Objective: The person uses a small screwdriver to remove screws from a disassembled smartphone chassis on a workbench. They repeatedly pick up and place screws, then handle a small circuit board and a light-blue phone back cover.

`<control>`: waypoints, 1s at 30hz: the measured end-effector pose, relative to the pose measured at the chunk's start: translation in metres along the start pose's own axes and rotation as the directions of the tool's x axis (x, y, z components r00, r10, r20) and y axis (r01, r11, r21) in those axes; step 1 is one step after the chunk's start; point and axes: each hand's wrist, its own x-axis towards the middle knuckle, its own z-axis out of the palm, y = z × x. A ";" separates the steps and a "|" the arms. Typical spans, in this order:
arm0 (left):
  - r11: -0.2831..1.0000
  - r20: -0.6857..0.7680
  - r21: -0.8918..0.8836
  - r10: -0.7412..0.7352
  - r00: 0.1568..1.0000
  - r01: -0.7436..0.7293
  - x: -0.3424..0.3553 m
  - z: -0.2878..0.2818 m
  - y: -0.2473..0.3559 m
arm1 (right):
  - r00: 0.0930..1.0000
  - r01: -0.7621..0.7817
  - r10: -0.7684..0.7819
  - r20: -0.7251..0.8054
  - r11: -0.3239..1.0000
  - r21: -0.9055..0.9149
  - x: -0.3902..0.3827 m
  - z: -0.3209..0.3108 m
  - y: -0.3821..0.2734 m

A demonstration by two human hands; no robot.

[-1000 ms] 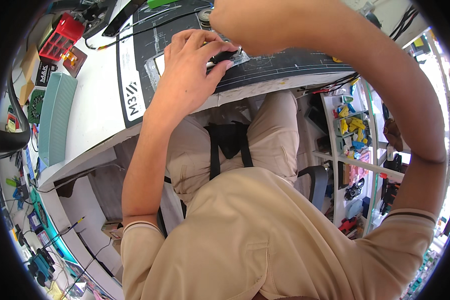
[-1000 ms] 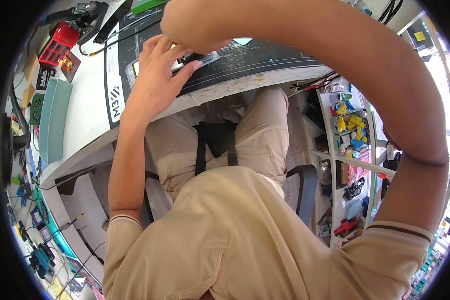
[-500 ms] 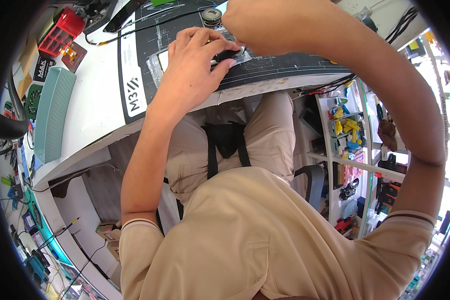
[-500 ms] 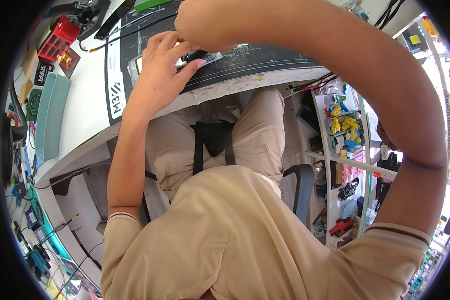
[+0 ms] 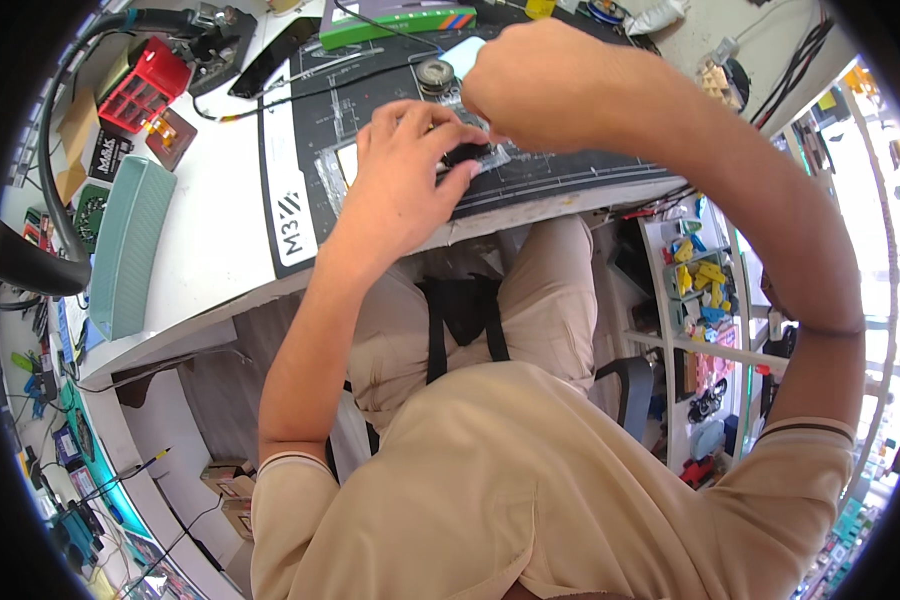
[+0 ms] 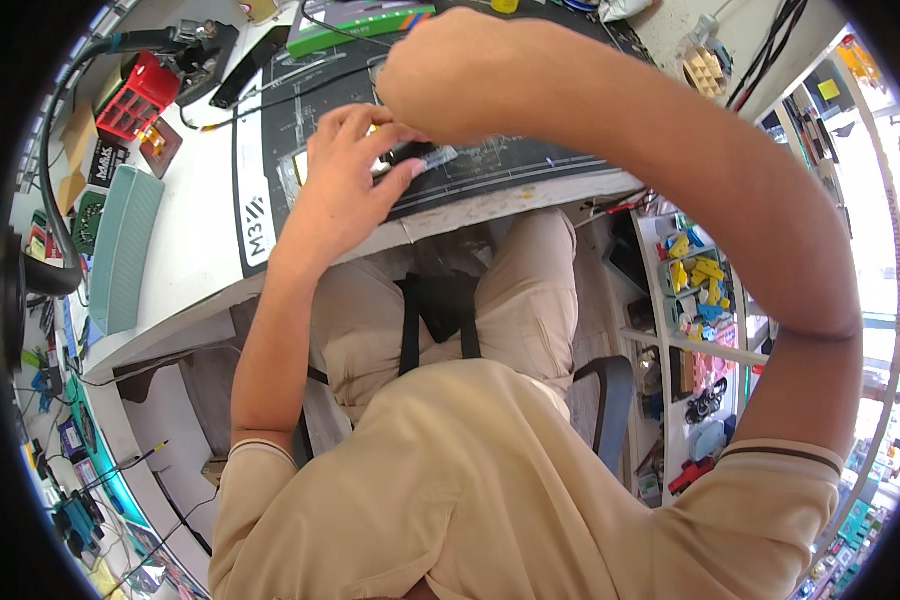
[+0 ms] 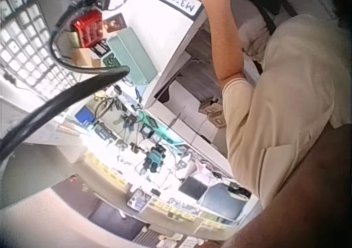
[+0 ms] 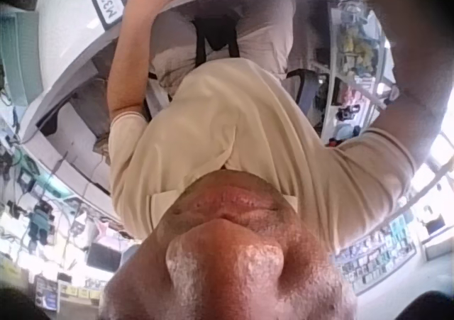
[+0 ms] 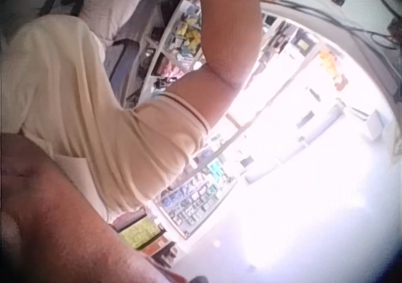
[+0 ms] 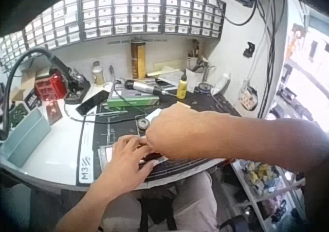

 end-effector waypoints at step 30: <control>0.895 -0.020 0.414 0.194 0.981 -0.169 0.071 -0.023 -0.046 | 0.706 0.014 0.685 -0.180 0.240 0.971 -0.106 0.110 0.034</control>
